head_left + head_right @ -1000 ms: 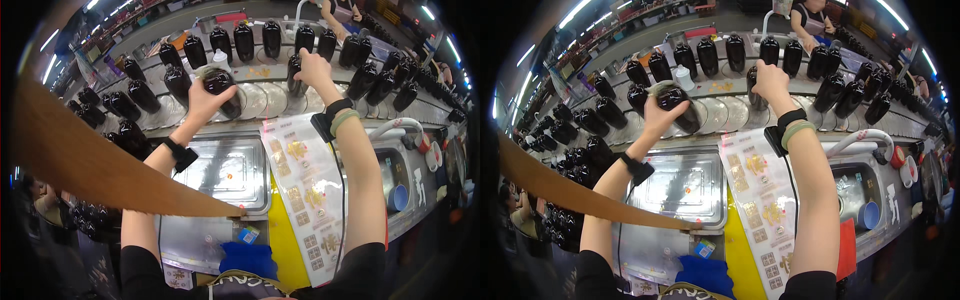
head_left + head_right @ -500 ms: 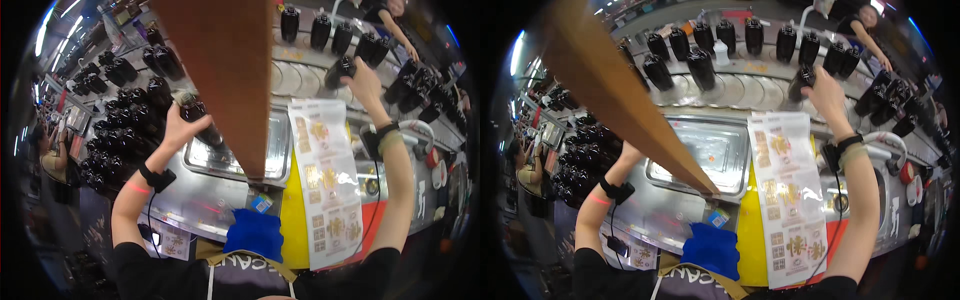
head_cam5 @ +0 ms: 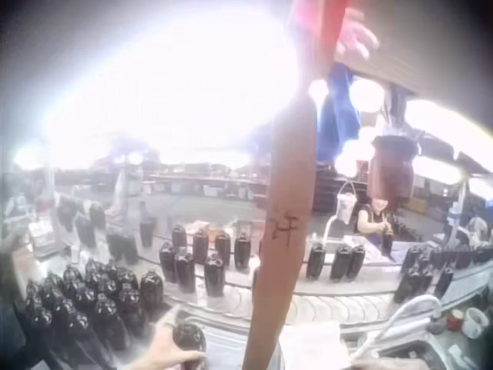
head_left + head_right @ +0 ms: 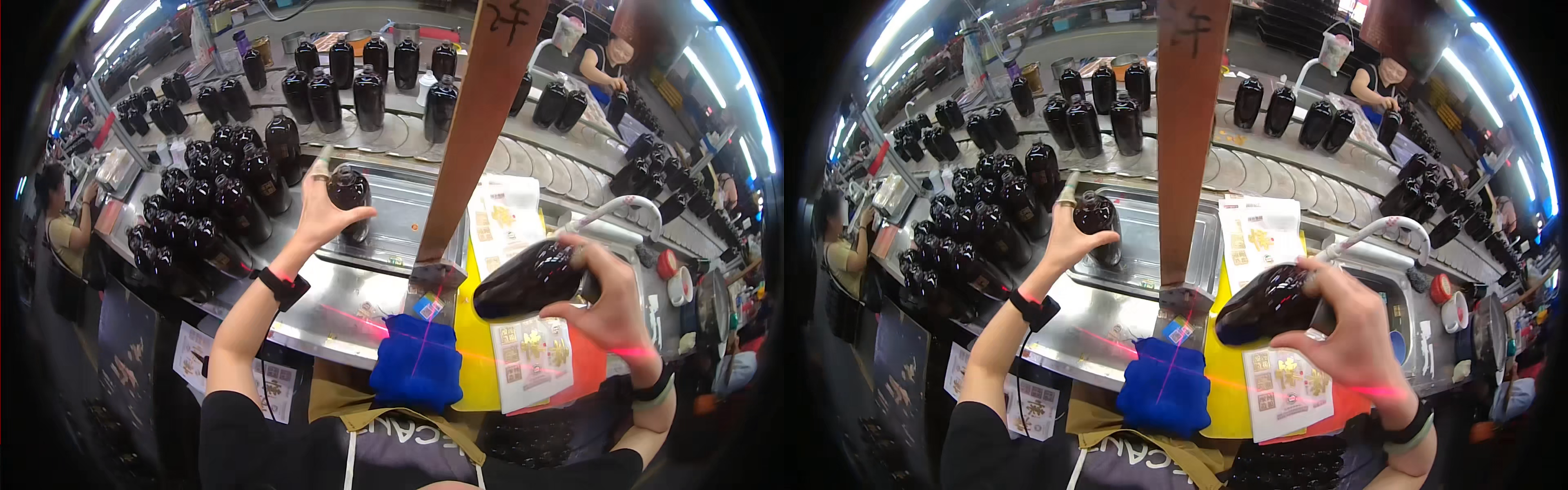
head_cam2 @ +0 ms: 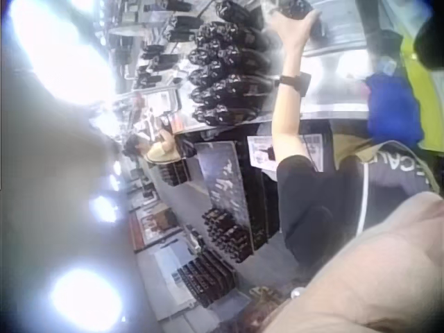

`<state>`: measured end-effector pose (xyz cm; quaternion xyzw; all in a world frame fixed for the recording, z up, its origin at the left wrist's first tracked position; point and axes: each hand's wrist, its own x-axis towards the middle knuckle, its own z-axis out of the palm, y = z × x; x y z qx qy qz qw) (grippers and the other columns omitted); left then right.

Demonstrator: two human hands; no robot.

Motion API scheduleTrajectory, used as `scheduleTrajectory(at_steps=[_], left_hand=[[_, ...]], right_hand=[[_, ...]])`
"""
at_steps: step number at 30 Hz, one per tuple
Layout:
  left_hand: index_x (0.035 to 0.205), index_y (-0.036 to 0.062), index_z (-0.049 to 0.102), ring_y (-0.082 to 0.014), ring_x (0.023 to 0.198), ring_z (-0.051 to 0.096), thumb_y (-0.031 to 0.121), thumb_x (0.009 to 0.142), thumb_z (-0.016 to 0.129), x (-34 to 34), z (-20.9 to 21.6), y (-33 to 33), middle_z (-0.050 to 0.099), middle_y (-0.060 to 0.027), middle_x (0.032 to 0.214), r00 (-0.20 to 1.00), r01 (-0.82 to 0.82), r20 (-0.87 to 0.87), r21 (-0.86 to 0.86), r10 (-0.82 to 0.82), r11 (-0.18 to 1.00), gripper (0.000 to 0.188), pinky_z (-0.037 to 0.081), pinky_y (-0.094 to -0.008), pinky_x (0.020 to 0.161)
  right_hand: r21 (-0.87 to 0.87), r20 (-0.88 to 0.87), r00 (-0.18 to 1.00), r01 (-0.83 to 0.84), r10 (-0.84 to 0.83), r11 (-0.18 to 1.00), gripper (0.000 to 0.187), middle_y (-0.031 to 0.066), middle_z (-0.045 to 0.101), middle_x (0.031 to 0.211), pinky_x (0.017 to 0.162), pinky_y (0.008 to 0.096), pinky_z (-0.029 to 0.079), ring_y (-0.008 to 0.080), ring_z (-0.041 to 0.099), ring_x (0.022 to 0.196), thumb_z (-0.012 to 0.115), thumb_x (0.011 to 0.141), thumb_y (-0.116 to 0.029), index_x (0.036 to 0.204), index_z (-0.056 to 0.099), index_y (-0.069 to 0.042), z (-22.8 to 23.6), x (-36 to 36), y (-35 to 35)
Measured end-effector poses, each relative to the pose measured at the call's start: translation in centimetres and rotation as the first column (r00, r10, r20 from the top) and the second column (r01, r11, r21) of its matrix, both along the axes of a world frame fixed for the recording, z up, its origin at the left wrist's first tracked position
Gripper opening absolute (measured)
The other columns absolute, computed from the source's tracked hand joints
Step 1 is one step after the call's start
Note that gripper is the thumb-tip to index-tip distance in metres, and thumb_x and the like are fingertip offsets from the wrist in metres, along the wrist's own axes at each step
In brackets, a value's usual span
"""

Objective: Manually applying decorative labels and stickers to ceramic liquor bottles in a factory setting.

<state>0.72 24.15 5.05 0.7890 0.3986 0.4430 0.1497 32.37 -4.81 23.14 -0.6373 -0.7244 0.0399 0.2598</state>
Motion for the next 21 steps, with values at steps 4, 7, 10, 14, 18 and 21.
scheduleTrajectory(at_steps=[4, 7, 10, 14, 18, 21], left_hand=[[0.16, -0.0015, 0.027, -0.0314, 0.147, 0.038, 0.04, 0.083, 0.085, 0.0, 2.8, -8.0, 0.036, -0.0193, 0.159, 0.959, 0.232, 0.171, -0.003, -0.228, 0.973, 0.104, 0.031, -0.0434, 0.121], [0.161, 0.0017, 0.023, -0.0249, 0.144, 0.042, 0.042, 0.078, 0.09, 2.1, 2.4, -16.3, 0.041, -0.0143, 0.157, 0.508, 0.857, 0.564, -0.26, -0.651, 0.444, 0.115, 0.032, -0.0405, 0.12], [0.162, 0.0029, 0.02, -0.0179, 0.14, 0.044, 0.044, 0.073, 0.093, 2.9, 2.6, -21.1, 0.046, -0.0097, 0.152, 0.144, 0.944, 0.907, -0.246, -0.395, -0.22, 0.123, 0.033, -0.0386, 0.119], [0.156, 0.0026, 0.035, -0.0172, 0.132, 0.052, 0.038, 0.09, 0.075, 2.1, 0.7, -24.0, 0.054, -0.0096, 0.145, 0.337, 0.904, 0.935, -0.354, -0.108, -0.24, 0.085, 0.041, -0.0361, 0.113], [0.146, 0.0026, 0.046, -0.0176, 0.109, 0.068, 0.047, 0.095, 0.068, 2.3, -0.6, -24.1, 0.065, -0.0112, 0.125, 0.596, 0.792, 0.799, -0.602, -0.083, -0.104, 0.072, 0.059, -0.0346, 0.09], [0.139, 0.0064, 0.054, -0.0169, 0.1, 0.071, 0.045, 0.099, 0.063, 3.6, -1.9, -23.4, 0.069, -0.0089, 0.118, 0.639, 0.768, 0.767, -0.635, 0.058, -0.078, 0.057, 0.061, -0.0328, 0.085]], right_hand=[[-0.302, -0.153, 0.988, -0.04, -0.007, 0.952, 0.059, 0.0173, 0.07, 0.128, 0.081, 0.0359, 0.055, 0.0303, 0.071, 0.091, 0.098, 0.061, -0.022, 0.096, 0.057, -0.001, 0.9, -4.0, -1.8], [-0.07, -0.259, 0.906, -0.364, 0.336, 0.929, 0.058, 0.0125, 0.071, 0.125, 0.07, 0.0295, 0.05, 0.017, 0.06, 0.074, 0.1, 0.062, -0.022, 0.096, 0.057, -0.002, -0.9, -5.9, -1.2], [-0.241, -0.476, 0.824, -0.457, 0.306, 0.856, 0.059, 0.0071, 0.072, 0.123, 0.062, 0.0246, 0.042, 0.0072, 0.045, 0.068, 0.101, 0.063, -0.023, 0.097, 0.057, -0.004, -2.0, -6.6, -0.3], [-0.247, -0.757, 0.653, -0.245, -0.029, 0.937, 0.032, -0.0048, 0.057, 0.083, 0.061, 0.0208, 0.038, 0.0018, 0.045, 0.07, 0.085, 0.084, -0.009, 0.104, 0.061, -0.006, -7.1, -5.6, 0.4], [-0.202, -0.804, 0.53, 0.179, -0.268, 0.963, 0.027, 0.0009, 0.064, 0.103, 0.066, 0.0189, 0.042, 0.0038, 0.053, 0.079, 0.073, 0.095, -0.011, 0.119, 0.061, -0.008, -13.7, -5.3, -1.3], [-0.342, -0.83, 0.462, 0.019, -0.312, 0.939, 0.055, 0.0097, 0.065, 0.115, 0.07, 0.0206, 0.047, 0.0061, 0.057, 0.082, 0.075, 0.095, -0.015, 0.143, 0.049, -0.009, -16.3, -9.6, -3.9]])
